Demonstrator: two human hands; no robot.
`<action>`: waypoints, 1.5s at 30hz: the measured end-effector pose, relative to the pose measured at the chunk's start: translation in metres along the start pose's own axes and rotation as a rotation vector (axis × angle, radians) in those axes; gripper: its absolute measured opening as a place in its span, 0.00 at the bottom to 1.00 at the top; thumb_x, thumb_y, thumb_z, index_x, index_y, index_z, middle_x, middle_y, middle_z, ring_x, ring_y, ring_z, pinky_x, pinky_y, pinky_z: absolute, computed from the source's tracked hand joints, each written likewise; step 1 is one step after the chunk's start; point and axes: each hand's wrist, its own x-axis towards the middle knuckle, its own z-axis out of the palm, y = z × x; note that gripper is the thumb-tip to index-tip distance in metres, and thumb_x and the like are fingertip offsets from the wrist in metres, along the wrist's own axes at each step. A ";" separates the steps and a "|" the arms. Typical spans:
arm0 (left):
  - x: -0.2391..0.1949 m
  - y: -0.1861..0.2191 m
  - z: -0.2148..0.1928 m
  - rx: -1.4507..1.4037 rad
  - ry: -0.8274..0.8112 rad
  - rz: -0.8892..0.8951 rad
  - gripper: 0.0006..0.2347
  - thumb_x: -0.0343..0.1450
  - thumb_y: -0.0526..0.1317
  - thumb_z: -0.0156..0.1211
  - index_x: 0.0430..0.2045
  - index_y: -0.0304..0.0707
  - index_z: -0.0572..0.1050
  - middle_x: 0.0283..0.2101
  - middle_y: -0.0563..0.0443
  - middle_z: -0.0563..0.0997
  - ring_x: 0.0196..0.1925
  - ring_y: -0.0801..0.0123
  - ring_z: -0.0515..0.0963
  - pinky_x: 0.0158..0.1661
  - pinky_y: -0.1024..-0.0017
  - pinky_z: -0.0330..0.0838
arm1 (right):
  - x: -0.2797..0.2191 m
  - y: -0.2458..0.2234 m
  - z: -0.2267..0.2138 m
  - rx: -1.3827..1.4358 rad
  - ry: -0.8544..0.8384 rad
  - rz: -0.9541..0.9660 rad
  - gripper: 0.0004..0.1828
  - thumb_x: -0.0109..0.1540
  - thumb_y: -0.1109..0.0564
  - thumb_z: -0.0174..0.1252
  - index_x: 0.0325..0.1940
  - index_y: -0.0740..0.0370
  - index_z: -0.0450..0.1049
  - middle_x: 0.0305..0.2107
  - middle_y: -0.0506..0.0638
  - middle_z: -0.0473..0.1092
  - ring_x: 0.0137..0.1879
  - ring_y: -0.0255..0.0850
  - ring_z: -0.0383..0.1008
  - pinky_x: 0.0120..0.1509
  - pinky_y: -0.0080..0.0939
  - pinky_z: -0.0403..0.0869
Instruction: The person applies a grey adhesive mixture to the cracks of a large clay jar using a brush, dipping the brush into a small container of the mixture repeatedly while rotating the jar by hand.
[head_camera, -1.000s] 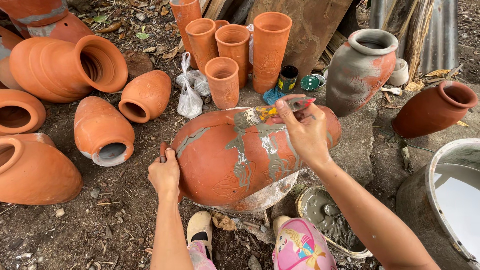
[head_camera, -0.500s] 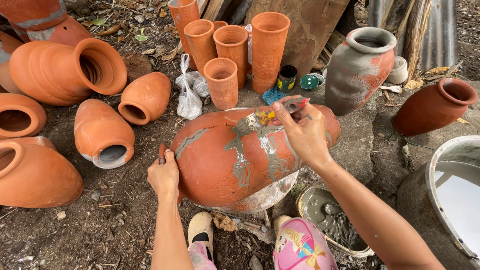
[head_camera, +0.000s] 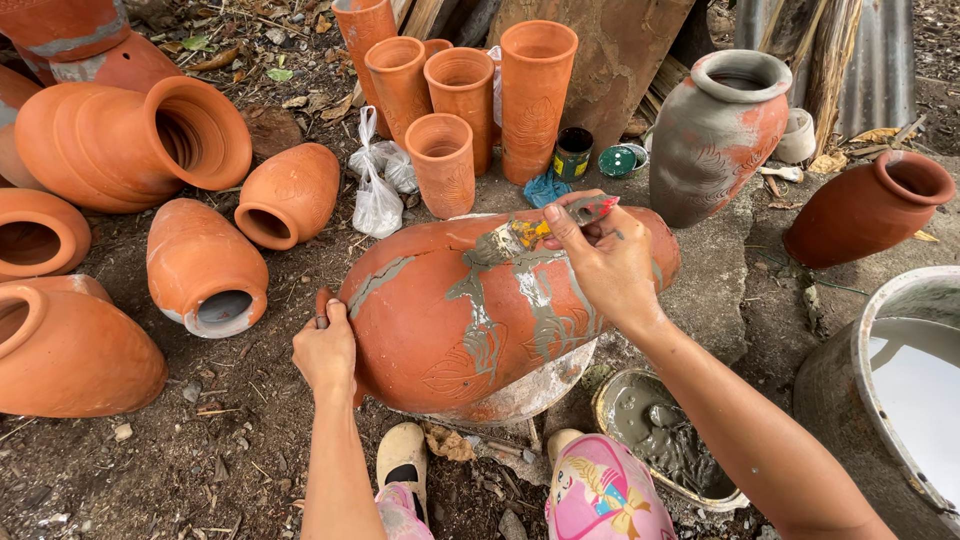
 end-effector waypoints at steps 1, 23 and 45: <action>0.000 0.000 0.000 0.009 0.000 -0.004 0.20 0.71 0.53 0.58 0.26 0.30 0.80 0.33 0.43 0.83 0.33 0.63 0.80 0.40 0.62 0.73 | 0.000 0.000 -0.001 -0.043 0.007 0.003 0.12 0.68 0.57 0.60 0.48 0.70 0.75 0.37 0.51 0.77 0.42 0.32 0.79 0.46 0.34 0.83; 0.001 0.000 0.000 0.012 0.009 0.008 0.20 0.71 0.53 0.58 0.30 0.29 0.81 0.36 0.41 0.84 0.36 0.61 0.82 0.43 0.62 0.73 | 0.000 -0.006 -0.008 -0.185 0.015 0.054 0.12 0.68 0.57 0.60 0.47 0.71 0.76 0.35 0.52 0.77 0.40 0.33 0.79 0.44 0.33 0.82; 0.006 -0.006 0.002 -0.009 0.014 0.035 0.20 0.71 0.52 0.59 0.29 0.27 0.80 0.36 0.42 0.83 0.35 0.63 0.80 0.43 0.63 0.73 | 0.000 0.008 -0.019 -0.043 -0.003 0.020 0.12 0.68 0.57 0.60 0.48 0.72 0.75 0.37 0.51 0.76 0.41 0.32 0.78 0.46 0.33 0.83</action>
